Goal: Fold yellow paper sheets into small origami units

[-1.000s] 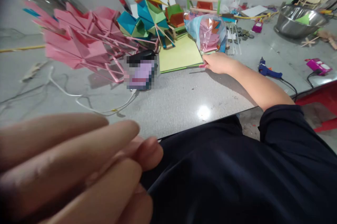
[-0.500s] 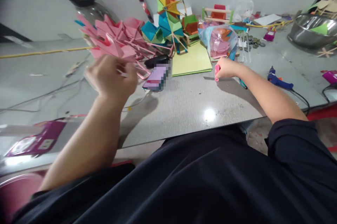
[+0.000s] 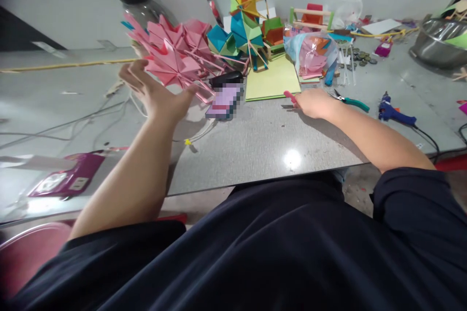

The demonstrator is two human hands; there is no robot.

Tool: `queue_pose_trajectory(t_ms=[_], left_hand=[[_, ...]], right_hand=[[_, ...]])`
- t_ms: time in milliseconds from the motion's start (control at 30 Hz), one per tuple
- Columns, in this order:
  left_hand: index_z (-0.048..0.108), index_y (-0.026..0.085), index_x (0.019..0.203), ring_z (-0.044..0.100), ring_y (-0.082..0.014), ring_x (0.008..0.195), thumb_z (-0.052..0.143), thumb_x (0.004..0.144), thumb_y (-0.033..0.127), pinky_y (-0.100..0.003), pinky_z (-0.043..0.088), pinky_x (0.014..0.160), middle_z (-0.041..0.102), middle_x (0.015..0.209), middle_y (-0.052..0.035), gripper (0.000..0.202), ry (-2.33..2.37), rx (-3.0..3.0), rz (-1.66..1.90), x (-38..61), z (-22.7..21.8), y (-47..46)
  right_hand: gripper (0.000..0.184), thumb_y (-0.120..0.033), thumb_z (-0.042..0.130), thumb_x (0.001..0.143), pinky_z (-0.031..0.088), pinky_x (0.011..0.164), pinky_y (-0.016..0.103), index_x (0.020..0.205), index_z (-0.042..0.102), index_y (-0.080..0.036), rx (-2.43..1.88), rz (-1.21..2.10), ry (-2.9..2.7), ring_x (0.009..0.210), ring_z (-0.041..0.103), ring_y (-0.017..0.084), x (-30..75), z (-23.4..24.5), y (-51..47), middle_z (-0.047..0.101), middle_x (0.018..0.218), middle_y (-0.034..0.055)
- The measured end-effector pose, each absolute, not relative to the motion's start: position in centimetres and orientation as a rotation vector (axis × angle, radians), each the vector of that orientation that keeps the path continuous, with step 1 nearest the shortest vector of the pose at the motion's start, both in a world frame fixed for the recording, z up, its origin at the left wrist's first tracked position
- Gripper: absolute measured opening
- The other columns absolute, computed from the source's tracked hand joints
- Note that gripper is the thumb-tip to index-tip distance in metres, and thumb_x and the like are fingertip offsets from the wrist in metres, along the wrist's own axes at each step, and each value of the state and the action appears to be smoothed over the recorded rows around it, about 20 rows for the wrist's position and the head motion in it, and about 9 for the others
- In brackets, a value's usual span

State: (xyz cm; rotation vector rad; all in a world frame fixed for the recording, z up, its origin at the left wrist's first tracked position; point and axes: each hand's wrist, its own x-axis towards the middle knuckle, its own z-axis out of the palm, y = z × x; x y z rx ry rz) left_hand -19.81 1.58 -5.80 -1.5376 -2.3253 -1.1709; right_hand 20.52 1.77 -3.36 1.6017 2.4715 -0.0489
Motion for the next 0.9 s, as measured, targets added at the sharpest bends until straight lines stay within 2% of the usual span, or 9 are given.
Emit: queue_pose_trajectory(t_ms=[67, 133, 367, 533, 633, 700, 733, 800, 900], left_hand=[[0.039, 0.024, 0.157, 0.037, -0.0325, 0.182, 0.099, 0.074, 0.009, -0.052, 0.030, 0.152, 0.045, 0.181, -0.0171, 0.104, -2.354, -1.542, -1.126, -19.3, -5.7, 1.2], [0.040, 0.024, 0.159, 0.037, -0.0327, 0.181, 0.096, 0.073, 0.005, -0.052, 0.034, 0.150, 0.044, 0.182, -0.0180, 0.105, -2.398, -1.515, -1.086, -19.0, -5.5, 1.0], [0.054, 0.028, 0.161, 0.043, -0.0341, 0.179, 0.088, 0.083, -0.002, -0.052, 0.042, 0.149, 0.044, 0.185, -0.0145, 0.091, -2.467, -1.495, -0.971, -19.7, -4.6, 0.6], [0.059, 0.022, 0.159, 0.059, -0.0328, 0.167, 0.081, 0.090, -0.007, -0.050, 0.051, 0.141, 0.052, 0.182, -0.0180, 0.078, -2.477, -1.395, -0.970, -20.7, -4.5, 0.9], [0.059, 0.019, 0.154, 0.075, -0.0281, 0.140, 0.073, 0.090, -0.011, -0.048, 0.061, 0.126, 0.074, 0.161, -0.0159, 0.072, -2.531, -1.315, -0.993, -22.0, -4.5, 1.4], [0.060, 0.021, 0.140, 0.077, -0.0238, 0.112, 0.071, 0.089, -0.011, -0.044, 0.064, 0.115, 0.085, 0.127, -0.0069, 0.061, -2.550, -1.275, -1.064, -22.8, -4.5, 1.6], [0.060, 0.023, 0.128, 0.073, -0.0215, 0.099, 0.071, 0.087, -0.011, -0.040, 0.064, 0.108, 0.083, 0.109, -0.0007, 0.054, -2.554, -1.247, -1.129, -23.1, -4.5, 1.8], [0.048, 0.030, 0.102, 0.063, -0.0183, 0.083, 0.070, 0.081, -0.013, -0.032, 0.061, 0.093, 0.064, 0.083, 0.0096, 0.052, -2.563, -1.190, -1.289, -23.4, -4.4, 1.9], [0.027, 0.035, 0.089, 0.055, -0.0163, 0.078, 0.063, 0.069, -0.017, -0.027, 0.055, 0.084, 0.040, 0.075, 0.0139, 0.066, -2.590, -1.127, -1.416, -23.1, -4.0, 2.1]], right_hand=[[0.042, -0.032, 0.058, 0.120, 0.056, 0.092, 0.050, 0.149, 0.084, -0.017, 1.574, 0.039, 2.392, 0.112, 0.084, 0.044, 20.3, -3.3, 1.4, 0.089, 0.127, 0.0252], [0.038, -0.030, 0.060, 0.118, 0.058, 0.094, 0.052, 0.138, 0.089, -0.018, 1.543, 0.088, 2.376, 0.113, 0.084, 0.044, 20.1, -3.3, 1.1, 0.090, 0.122, 0.0237], [0.026, -0.012, 0.070, 0.103, 0.058, 0.098, 0.056, 0.109, 0.095, -0.018, 1.522, 0.140, 2.359, 0.113, 0.085, 0.047, 19.2, -3.9, -0.3, 0.090, 0.107, 0.0232], [0.032, -0.015, 0.067, 0.108, 0.055, 0.095, 0.054, 0.123, 0.095, -0.020, 1.515, 0.092, 2.384, 0.114, 0.085, 0.048, 18.4, -3.7, -0.7, 0.091, 0.114, 0.0247], [0.037, -0.028, 0.062, 0.116, 0.055, 0.094, 0.054, 0.132, 0.094, -0.019, 1.519, 0.076, 2.374, 0.116, 0.085, 0.048, 18.5, -3.3, -0.5, 0.091, 0.119, 0.0249], [0.044, -0.036, 0.057, 0.120, 0.056, 0.094, 0.053, 0.138, 0.092, -0.017, 1.525, 0.075, 2.368, 0.117, 0.085, 0.048, 18.7, -3.1, -0.3, 0.091, 0.125, 0.0265], [0.046, -0.038, 0.055, 0.122, 0.056, 0.093, 0.052, 0.142, 0.091, -0.016, 1.525, 0.078, 2.369, 0.119, 0.085, 0.048, 18.9, -3.0, -0.2, 0.090, 0.128, 0.0270], [0.049, -0.040, 0.052, 0.124, 0.055, 0.092, 0.051, 0.148, 0.086, -0.015, 1.519, 0.098, 2.375, 0.121, 0.084, 0.047, 19.4, -2.8, 0.0, 0.089, 0.133, 0.0275], [0.050, -0.041, 0.049, 0.125, 0.054, 0.090, 0.049, 0.151, 0.083, -0.016, 1.523, 0.109, 2.370, 0.124, 0.084, 0.046, 19.9, -2.9, 0.6, 0.087, 0.139, 0.0273]])
